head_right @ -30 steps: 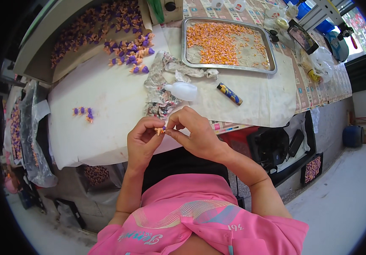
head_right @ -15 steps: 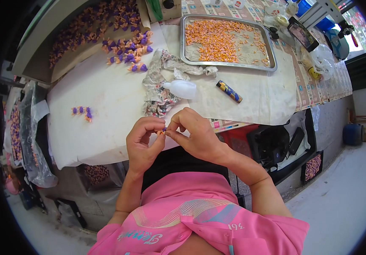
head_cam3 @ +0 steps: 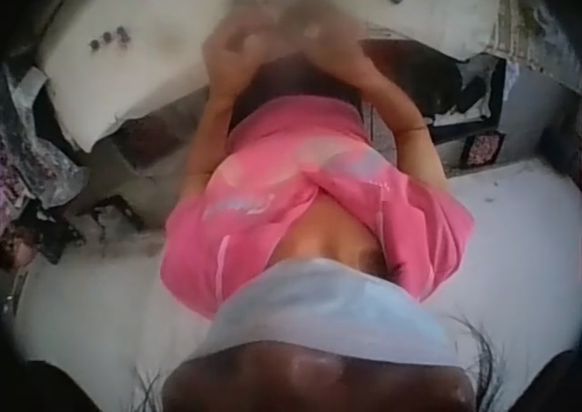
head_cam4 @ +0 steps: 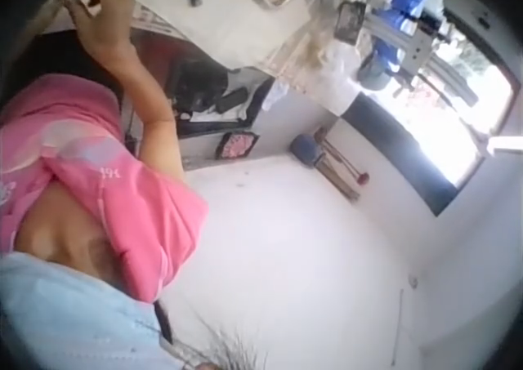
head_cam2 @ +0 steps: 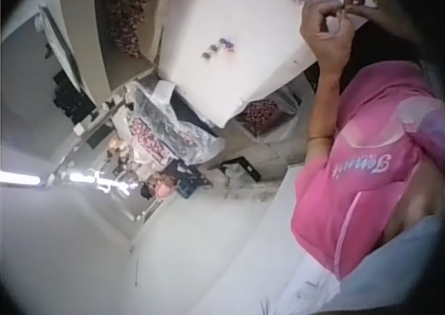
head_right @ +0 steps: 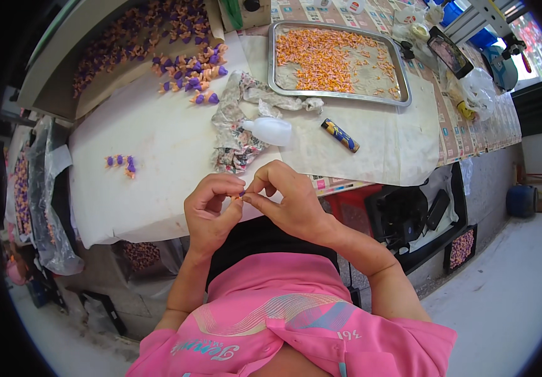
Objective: Assembling small decorative components by applying glue and attaching beads to plastic flower pieces.
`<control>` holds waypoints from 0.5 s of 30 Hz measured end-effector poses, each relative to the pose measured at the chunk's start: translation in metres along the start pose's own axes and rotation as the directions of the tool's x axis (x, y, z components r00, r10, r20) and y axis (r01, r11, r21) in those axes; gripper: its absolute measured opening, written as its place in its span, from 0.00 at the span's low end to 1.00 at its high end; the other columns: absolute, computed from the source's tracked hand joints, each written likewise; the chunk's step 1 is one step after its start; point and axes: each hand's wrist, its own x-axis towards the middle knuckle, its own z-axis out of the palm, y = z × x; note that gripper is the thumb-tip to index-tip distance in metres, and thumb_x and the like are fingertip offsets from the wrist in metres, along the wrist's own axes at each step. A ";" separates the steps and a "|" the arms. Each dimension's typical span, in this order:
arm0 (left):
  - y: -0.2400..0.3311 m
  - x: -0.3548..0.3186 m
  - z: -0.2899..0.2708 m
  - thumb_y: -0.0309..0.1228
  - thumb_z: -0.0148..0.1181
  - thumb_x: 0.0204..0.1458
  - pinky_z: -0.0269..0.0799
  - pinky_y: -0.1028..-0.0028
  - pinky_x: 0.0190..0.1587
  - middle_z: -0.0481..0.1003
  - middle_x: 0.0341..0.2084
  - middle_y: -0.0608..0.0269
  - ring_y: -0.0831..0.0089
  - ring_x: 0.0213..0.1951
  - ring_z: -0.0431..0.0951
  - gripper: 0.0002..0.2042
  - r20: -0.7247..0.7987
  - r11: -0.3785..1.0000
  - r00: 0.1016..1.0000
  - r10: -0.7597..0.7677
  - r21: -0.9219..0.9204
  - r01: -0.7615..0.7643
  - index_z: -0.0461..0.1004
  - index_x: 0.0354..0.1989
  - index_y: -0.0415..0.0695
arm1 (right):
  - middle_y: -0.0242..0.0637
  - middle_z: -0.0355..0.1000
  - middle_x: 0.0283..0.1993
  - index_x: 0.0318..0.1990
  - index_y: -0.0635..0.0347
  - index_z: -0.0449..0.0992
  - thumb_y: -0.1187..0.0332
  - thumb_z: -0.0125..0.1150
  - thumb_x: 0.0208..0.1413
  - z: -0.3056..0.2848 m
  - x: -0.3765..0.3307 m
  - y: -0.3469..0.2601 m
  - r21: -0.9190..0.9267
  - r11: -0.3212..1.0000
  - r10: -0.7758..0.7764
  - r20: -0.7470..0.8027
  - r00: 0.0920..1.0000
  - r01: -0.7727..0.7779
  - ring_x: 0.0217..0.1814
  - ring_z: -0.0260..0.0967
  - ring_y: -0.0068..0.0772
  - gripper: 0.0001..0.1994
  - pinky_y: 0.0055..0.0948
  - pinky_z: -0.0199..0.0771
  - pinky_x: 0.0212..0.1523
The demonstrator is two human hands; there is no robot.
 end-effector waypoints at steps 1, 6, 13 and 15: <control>0.000 0.000 0.000 0.10 0.55 0.45 0.70 0.73 0.51 0.73 0.40 0.55 0.70 0.46 0.74 0.11 -0.007 0.999 1.000 -0.008 -0.043 0.007 0.74 0.37 0.35 | 0.31 0.71 0.30 0.31 0.61 0.70 0.76 0.71 0.46 0.000 0.000 0.002 0.000 1.000 0.000 0.000 1.000 0.000 0.29 0.65 0.19 0.11 0.21 0.67 0.30; 0.001 0.000 -0.005 0.10 0.55 0.45 0.69 0.74 0.51 0.73 0.41 0.55 0.71 0.46 0.74 0.11 -0.015 0.996 1.000 0.001 -0.085 -0.003 0.74 0.37 0.35 | 0.30 0.73 0.34 0.37 0.62 0.73 0.73 0.72 0.47 0.002 0.008 0.007 0.152 0.985 0.077 0.055 0.995 -0.085 0.31 0.66 0.18 0.12 0.19 0.68 0.35; 0.007 0.006 -0.023 0.14 0.53 0.48 0.67 0.79 0.44 0.72 0.42 0.57 0.78 0.41 0.72 0.09 -0.039 0.996 0.998 -0.042 -0.085 0.038 0.72 0.37 0.36 | 0.31 0.73 0.35 0.40 0.63 0.75 0.72 0.69 0.51 -0.004 0.015 0.002 0.175 0.984 0.012 0.060 0.998 -0.023 0.32 0.67 0.19 0.11 0.21 0.70 0.36; 0.007 0.014 -0.044 0.14 0.53 0.48 0.67 0.79 0.44 0.73 0.42 0.57 0.78 0.41 0.72 0.08 -0.101 0.995 0.994 0.036 0.098 -0.026 0.72 0.36 0.36 | 0.32 0.73 0.35 0.39 0.63 0.76 0.73 0.67 0.52 -0.015 0.017 -0.002 0.074 0.997 -0.037 -0.018 0.999 0.039 0.32 0.68 0.20 0.08 0.21 0.70 0.36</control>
